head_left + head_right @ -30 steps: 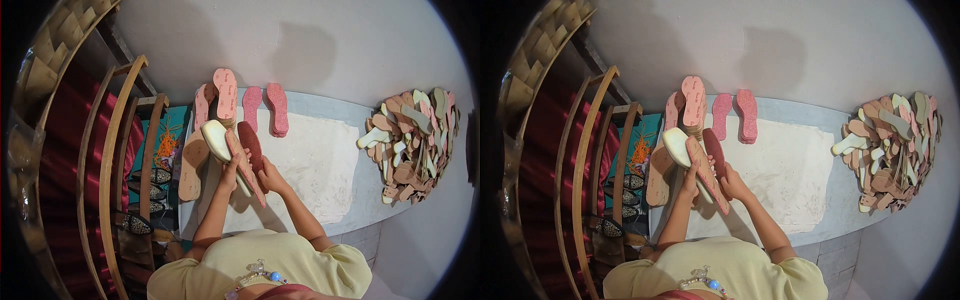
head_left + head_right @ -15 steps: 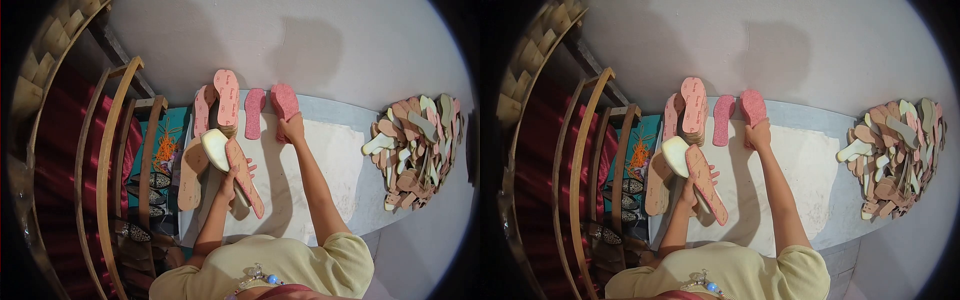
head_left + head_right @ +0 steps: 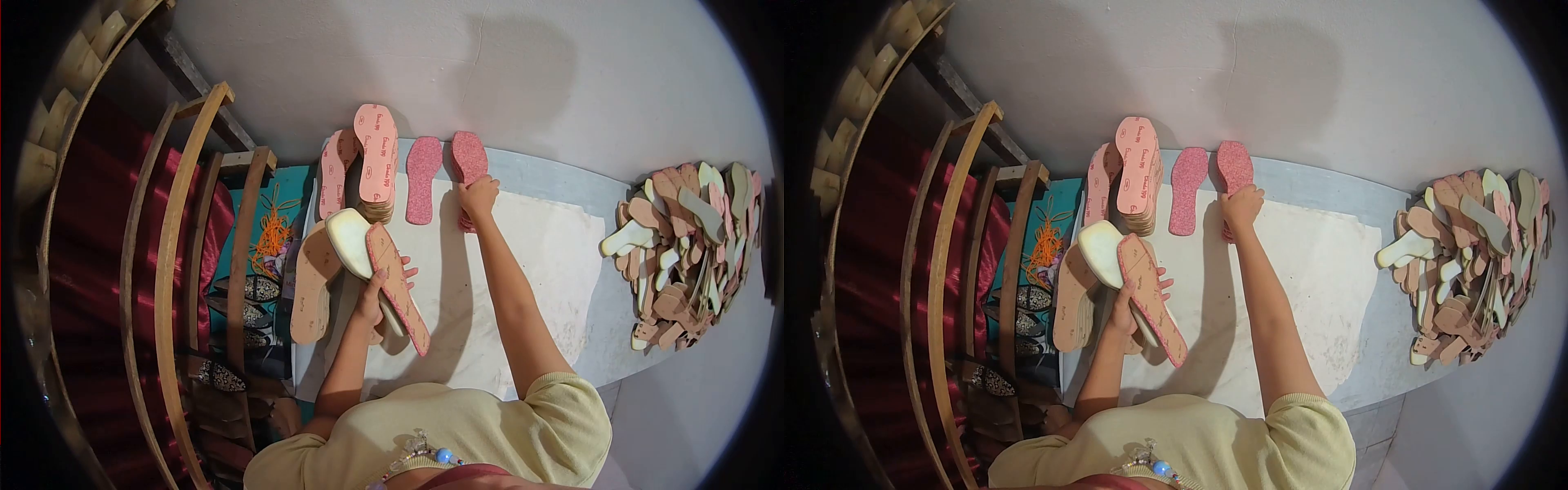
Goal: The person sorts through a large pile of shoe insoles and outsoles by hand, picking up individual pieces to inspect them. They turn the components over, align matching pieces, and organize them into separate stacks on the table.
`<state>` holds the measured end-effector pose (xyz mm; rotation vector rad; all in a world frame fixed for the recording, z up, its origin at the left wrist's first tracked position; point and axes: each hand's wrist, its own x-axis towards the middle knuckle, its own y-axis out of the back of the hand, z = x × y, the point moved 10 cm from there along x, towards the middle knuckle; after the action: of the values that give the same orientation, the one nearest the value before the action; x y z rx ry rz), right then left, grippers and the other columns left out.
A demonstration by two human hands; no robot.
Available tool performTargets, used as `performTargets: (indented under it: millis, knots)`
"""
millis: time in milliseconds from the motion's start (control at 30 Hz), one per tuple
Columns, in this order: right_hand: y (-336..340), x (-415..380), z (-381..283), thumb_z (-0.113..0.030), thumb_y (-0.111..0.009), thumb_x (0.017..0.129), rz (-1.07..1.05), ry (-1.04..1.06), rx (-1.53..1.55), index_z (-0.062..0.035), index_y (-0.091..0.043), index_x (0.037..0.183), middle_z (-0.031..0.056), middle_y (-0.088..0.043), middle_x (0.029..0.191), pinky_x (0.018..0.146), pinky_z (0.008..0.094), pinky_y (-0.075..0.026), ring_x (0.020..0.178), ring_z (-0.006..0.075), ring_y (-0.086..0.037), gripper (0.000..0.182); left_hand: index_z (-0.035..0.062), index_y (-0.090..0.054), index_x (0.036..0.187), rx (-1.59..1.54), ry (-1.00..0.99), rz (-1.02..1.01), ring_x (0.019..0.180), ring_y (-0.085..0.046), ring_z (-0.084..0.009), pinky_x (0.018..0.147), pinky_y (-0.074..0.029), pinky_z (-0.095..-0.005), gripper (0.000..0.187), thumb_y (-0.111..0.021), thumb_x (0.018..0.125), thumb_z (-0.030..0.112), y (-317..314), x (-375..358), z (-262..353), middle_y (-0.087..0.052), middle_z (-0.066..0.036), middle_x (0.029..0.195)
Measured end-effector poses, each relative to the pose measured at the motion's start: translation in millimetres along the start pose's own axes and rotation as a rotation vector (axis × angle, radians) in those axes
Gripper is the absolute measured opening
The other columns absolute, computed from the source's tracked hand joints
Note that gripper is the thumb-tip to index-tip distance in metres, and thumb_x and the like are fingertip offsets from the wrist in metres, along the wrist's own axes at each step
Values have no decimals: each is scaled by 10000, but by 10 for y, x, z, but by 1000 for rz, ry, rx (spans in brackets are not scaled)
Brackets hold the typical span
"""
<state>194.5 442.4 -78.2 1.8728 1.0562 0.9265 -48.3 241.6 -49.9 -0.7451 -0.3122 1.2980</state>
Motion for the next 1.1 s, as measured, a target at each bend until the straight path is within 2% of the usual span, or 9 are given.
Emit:
performTargets:
  millis: [433, 500, 567, 633, 700, 833, 900, 967, 1100]
  knots:
    - [455, -225, -214, -321, -683, 663, 34, -79, -147, 72, -406, 1091, 240, -468, 999, 811, 377, -413, 893, 392, -493, 644, 35, -297, 1274, 67, -74, 35, 955, -496, -208, 834, -426, -353, 755, -560, 743, 504, -7, 27, 123, -456, -145, 1198]
    - [687, -375, -408, -317, -662, 692, 42, -7, 84, 15, -403, 1153, 189, -467, 1051, 814, 370, -400, 934, 361, -488, 624, 39, -299, 1274, 70, -111, 29, 942, -494, -198, 824, -429, -344, 785, -587, 721, 516, -48, 18, 198, -454, -139, 1201]
    - [404, -635, -569, -304, -654, 704, -341, 212, 728, -21, -419, 1154, 149, -456, 1077, 788, 374, -406, 961, 285, -488, 581, 43, -301, 1274, 68, -145, 26, 929, -492, -188, 815, -433, -334, 815, -615, 698, 527, -71, -1, 252, -451, -134, 1203]
    - [613, -1408, -978, -271, -652, 706, -864, 279, 935, -46, -406, 1194, 131, -445, 1092, 752, 358, -415, 958, 230, -479, 590, 44, -303, 1273, 77, -184, 80, 969, -479, -191, 815, -434, -336, 813, -657, 690, 489, -37, -28, 301, -437, -128, 1221]
    - [860, -2083, -1200, -221, -650, 704, -1101, 452, 899, -80, -362, 1259, 129, -446, 1090, 725, 339, -446, 964, 226, -477, 641, 44, -304, 1273, 26, -181, 103, 990, -469, -189, 824, -428, -337, 777, -664, 708, 436, -83, -9, 286, -435, -121, 1218]
    - [961, -2383, -1137, -138, -623, 711, -1008, 398, 930, -92, -320, 1299, 135, -433, 1135, 765, 345, -478, 1000, 249, -473, 662, 36, -316, 1259, 104, -238, 226, 1018, -459, -183, 854, -412, -332, 631, -641, 778, 284, 45, 24, 155, -445, -98, 1185]
    - [948, -2344, -993, -38, -552, 740, -994, 268, 992, -49, -343, 1271, 106, -484, 1096, 789, 314, -463, 956, 180, -505, 571, 29, -346, 1219, 91, -228, 230, 1010, -464, -171, 858, -404, -314, 527, -616, 801, 206, 96, 44, 75, -453, -88, 1153]
    - [955, -2251, -909, -3, -528, 757, -917, 333, 877, -16, -389, 1210, 91, -553, 971, 733, 280, -465, 836, 146, -549, 474, 26, -375, 1172, 75, -142, 348, 927, -510, -166, 792, -442, -314, 451, -601, 807, 165, 256, 35, -50, -476, -88, 1114]
    - [1123, -1785, -520, -10, -579, 751, -576, 48, 827, 10, -448, 1129, 114, -589, 803, 635, 274, -452, 717, 124, -553, 400, 17, -395, 1144, 2, -113, 304, 768, -580, -183, 654, -486, -321, 379, -539, 832, 179, -60, -67, 204, -535, -105, 1020]
